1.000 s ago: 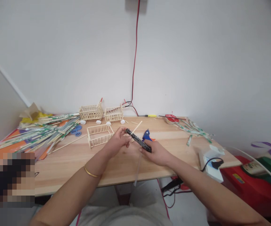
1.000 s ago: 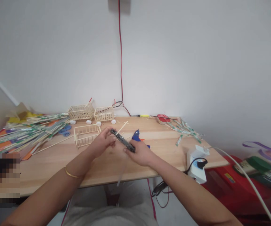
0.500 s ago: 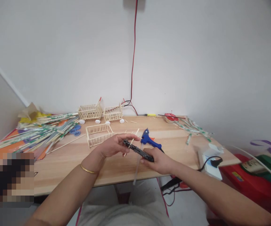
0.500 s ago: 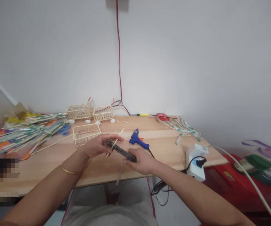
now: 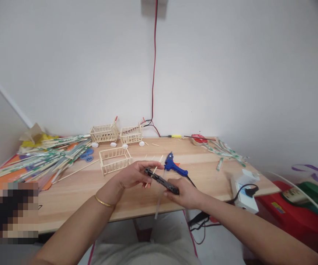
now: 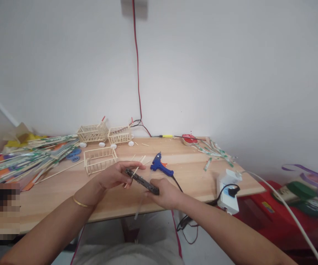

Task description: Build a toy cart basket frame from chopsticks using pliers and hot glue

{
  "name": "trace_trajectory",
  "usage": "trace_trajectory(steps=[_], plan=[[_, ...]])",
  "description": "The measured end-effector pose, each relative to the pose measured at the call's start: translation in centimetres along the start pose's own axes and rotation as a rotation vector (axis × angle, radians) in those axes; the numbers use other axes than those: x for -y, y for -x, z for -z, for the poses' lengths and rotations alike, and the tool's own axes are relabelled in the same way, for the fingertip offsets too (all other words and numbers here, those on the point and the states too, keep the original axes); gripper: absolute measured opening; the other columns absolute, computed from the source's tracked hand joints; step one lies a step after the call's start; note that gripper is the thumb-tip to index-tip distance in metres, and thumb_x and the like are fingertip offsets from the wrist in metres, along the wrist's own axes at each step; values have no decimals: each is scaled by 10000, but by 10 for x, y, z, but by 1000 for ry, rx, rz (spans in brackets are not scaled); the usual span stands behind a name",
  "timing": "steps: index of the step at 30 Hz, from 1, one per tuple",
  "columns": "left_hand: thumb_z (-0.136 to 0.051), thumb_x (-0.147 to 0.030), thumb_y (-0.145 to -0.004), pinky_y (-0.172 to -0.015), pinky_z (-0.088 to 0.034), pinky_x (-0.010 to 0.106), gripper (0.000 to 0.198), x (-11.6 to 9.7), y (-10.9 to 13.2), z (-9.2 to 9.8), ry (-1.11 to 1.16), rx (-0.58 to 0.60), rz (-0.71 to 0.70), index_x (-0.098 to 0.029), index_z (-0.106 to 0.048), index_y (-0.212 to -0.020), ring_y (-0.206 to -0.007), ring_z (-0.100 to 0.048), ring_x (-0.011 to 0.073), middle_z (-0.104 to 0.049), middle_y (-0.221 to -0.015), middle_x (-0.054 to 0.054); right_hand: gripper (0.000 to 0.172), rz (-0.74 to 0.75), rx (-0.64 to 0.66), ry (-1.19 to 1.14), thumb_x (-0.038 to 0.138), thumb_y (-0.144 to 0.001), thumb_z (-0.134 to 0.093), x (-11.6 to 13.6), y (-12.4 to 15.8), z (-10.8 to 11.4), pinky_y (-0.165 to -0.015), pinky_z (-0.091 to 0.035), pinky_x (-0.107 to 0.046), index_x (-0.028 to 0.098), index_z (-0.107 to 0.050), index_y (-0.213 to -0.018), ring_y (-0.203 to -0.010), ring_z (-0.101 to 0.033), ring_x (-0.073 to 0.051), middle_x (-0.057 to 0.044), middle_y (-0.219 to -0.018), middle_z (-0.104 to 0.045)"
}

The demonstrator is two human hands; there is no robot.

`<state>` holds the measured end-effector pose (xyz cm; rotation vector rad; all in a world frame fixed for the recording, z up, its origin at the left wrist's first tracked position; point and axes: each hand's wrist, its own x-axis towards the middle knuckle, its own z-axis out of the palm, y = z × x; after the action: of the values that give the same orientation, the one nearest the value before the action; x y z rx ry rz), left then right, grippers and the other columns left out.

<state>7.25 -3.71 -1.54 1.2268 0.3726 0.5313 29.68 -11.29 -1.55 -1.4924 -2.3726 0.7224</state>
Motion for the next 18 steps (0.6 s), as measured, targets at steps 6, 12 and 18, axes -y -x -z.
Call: trace_trajectory(steps=[6, 12, 18], plan=[[-764, -123, -603, -440, -437, 173, 598, 1, -1, -3, 4, 14, 15, -207, -602, -1172, -518, -614, 82, -606, -1187, 145, 264, 27, 1, 9, 419, -832, -498, 0, 3, 2, -545, -309, -230, 177, -529, -730, -567, -471, -119, -5, -643, -571], [-767, -115, -590, -447, -453, 184, 603, 1, -1, -8, 28, 23, 11, -211, -614, -1166, -532, -635, 98, -577, -1229, 151, 314, 102, -8, 64, 460, -850, -475, 2, 9, 10, -566, -312, -229, 178, -509, -715, -586, -458, -117, -4, -656, -559], [-764, -102, -598, -448, -473, 172, 570, 1, -1, -8, 56, 58, 3, -225, -625, -1137, -550, -647, 95, -434, -1390, 165, 309, 100, -29, 53, 445, -859, -458, 1, 13, 2, -569, -309, -241, 170, -520, -733, -588, -458, -123, -25, -680, -580]])
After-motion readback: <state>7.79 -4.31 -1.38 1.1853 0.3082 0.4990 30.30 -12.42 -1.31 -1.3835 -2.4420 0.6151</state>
